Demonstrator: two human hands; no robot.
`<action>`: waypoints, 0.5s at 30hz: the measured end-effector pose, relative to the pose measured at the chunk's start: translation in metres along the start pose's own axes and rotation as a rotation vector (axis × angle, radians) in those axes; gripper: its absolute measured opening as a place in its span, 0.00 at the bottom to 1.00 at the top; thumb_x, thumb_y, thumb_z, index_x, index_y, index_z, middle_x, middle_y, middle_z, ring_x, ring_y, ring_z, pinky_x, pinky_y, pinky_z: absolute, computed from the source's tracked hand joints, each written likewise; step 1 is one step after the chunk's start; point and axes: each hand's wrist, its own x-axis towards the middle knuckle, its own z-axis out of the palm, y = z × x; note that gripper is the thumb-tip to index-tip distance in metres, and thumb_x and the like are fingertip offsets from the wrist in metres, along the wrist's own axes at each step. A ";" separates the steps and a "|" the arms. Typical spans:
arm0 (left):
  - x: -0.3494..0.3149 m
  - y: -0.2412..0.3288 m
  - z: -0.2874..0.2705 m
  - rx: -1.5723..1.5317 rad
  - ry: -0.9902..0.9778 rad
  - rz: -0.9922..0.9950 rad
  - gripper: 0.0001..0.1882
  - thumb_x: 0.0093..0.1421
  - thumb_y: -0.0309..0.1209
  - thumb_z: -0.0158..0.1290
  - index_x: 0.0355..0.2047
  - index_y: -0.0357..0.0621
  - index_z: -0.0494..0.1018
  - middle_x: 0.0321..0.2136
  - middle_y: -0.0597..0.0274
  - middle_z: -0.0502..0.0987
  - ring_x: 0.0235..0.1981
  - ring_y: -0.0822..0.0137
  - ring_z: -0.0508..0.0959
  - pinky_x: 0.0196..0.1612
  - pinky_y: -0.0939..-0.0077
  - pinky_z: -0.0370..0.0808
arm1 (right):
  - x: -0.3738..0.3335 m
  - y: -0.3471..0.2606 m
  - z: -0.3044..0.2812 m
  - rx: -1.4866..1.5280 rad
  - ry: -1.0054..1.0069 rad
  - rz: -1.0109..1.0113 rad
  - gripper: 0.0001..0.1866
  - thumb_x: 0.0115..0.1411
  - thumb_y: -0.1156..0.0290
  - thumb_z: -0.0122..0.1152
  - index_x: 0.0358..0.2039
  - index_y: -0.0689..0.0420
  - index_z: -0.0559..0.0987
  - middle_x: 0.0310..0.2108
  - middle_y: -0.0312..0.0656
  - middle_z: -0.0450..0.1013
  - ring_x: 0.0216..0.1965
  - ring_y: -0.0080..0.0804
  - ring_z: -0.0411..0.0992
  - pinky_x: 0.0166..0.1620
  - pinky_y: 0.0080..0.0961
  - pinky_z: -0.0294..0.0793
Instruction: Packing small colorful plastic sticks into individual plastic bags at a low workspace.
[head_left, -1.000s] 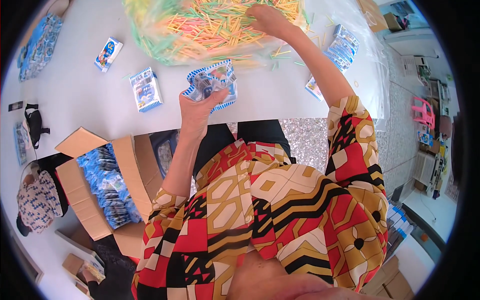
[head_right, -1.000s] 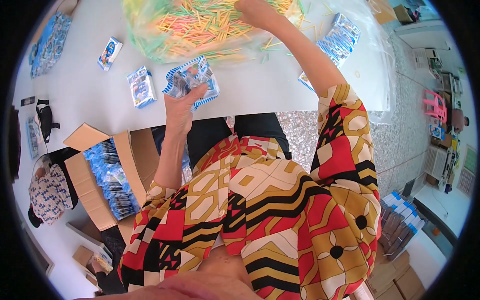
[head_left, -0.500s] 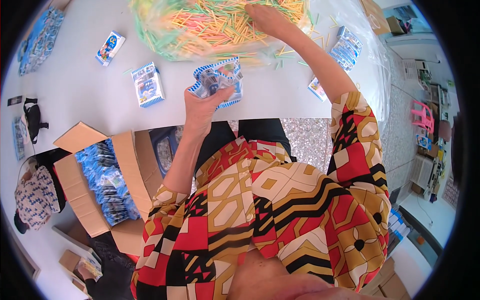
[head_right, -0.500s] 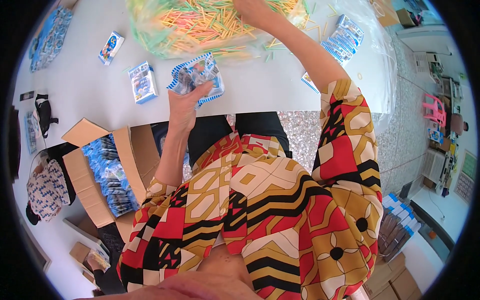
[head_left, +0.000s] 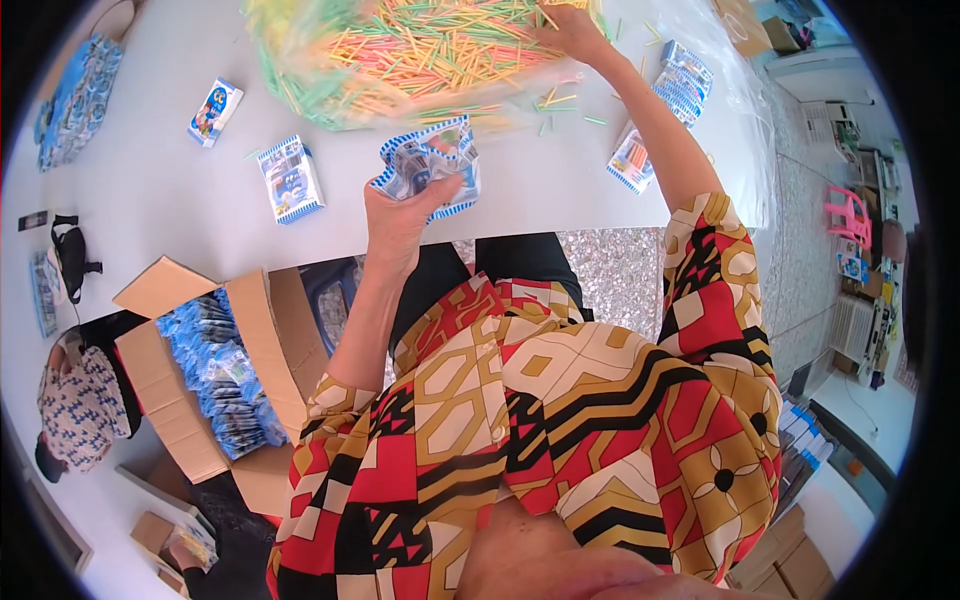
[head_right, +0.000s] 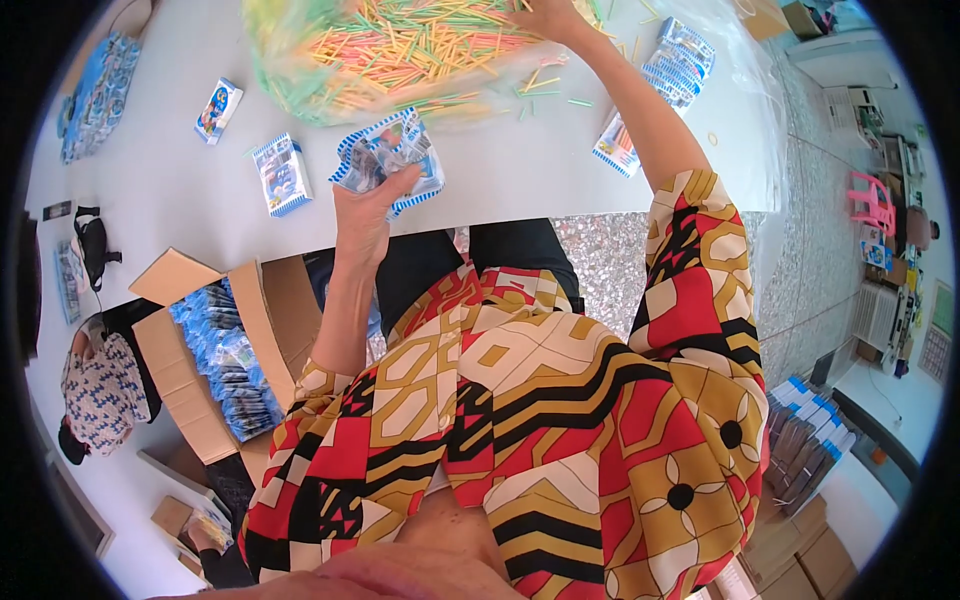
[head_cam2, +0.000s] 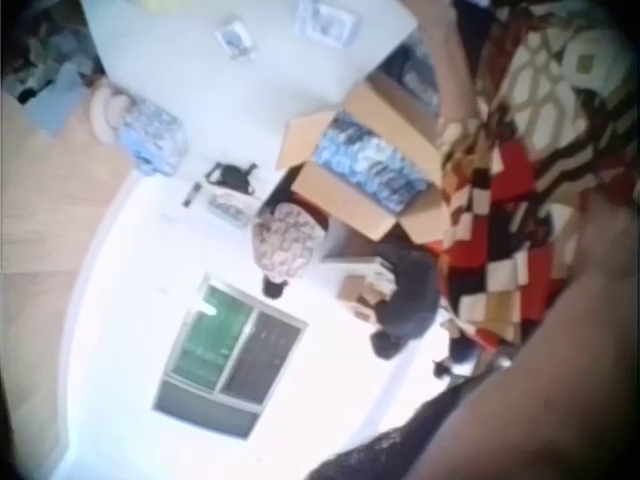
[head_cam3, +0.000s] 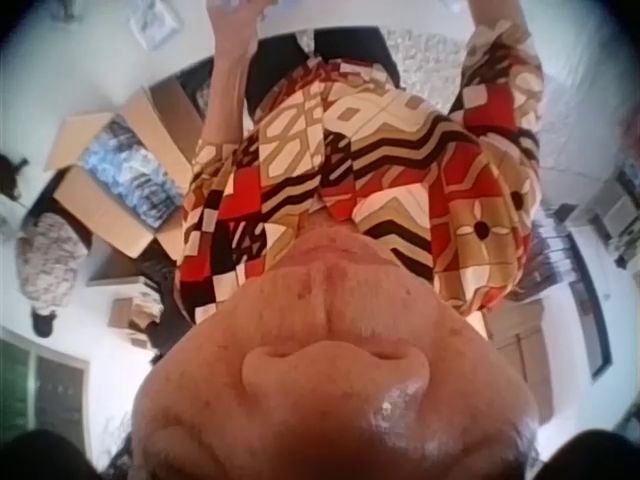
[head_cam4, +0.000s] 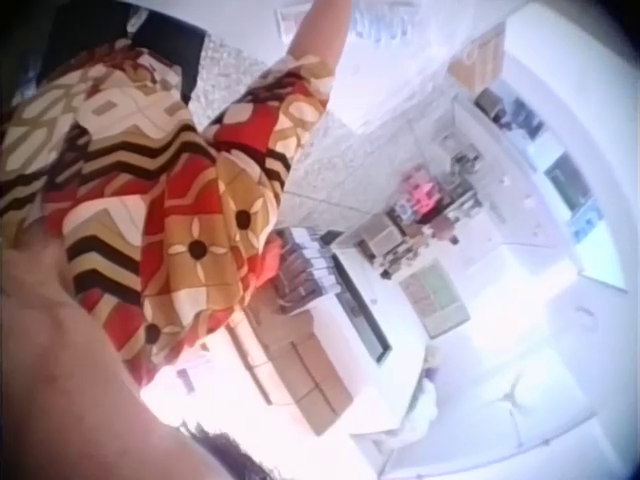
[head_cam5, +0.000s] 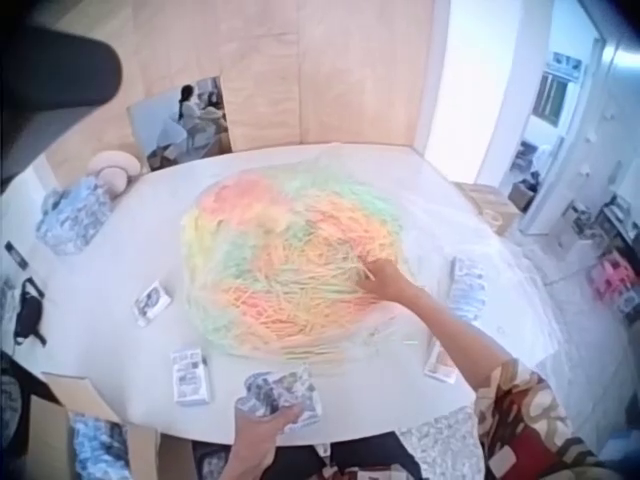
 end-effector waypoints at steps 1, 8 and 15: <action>0.000 -0.001 -0.001 0.012 0.008 0.010 0.17 0.47 0.19 0.60 0.40 0.39 0.74 0.31 0.66 0.76 0.31 0.76 0.75 0.37 0.80 0.73 | -0.003 0.003 -0.001 0.036 -0.075 0.022 0.12 0.47 0.65 0.58 0.22 0.62 0.73 0.21 0.53 0.71 0.23 0.43 0.71 0.28 0.36 0.68; 0.000 -0.002 0.004 0.037 -0.007 0.018 0.18 0.47 0.20 0.61 0.40 0.39 0.74 0.32 0.67 0.76 0.31 0.77 0.74 0.37 0.80 0.72 | -0.017 0.003 -0.013 0.226 0.101 0.185 0.07 0.47 0.69 0.59 0.23 0.59 0.76 0.17 0.43 0.71 0.21 0.28 0.69 0.27 0.27 0.69; 0.009 -0.004 0.005 0.113 -0.002 0.037 0.14 0.48 0.21 0.60 0.38 0.37 0.75 0.31 0.65 0.77 0.31 0.77 0.75 0.37 0.80 0.72 | -0.033 -0.110 -0.078 0.858 0.018 0.273 0.07 0.49 0.71 0.59 0.28 0.61 0.76 0.21 0.34 0.71 0.23 0.21 0.68 0.29 0.20 0.68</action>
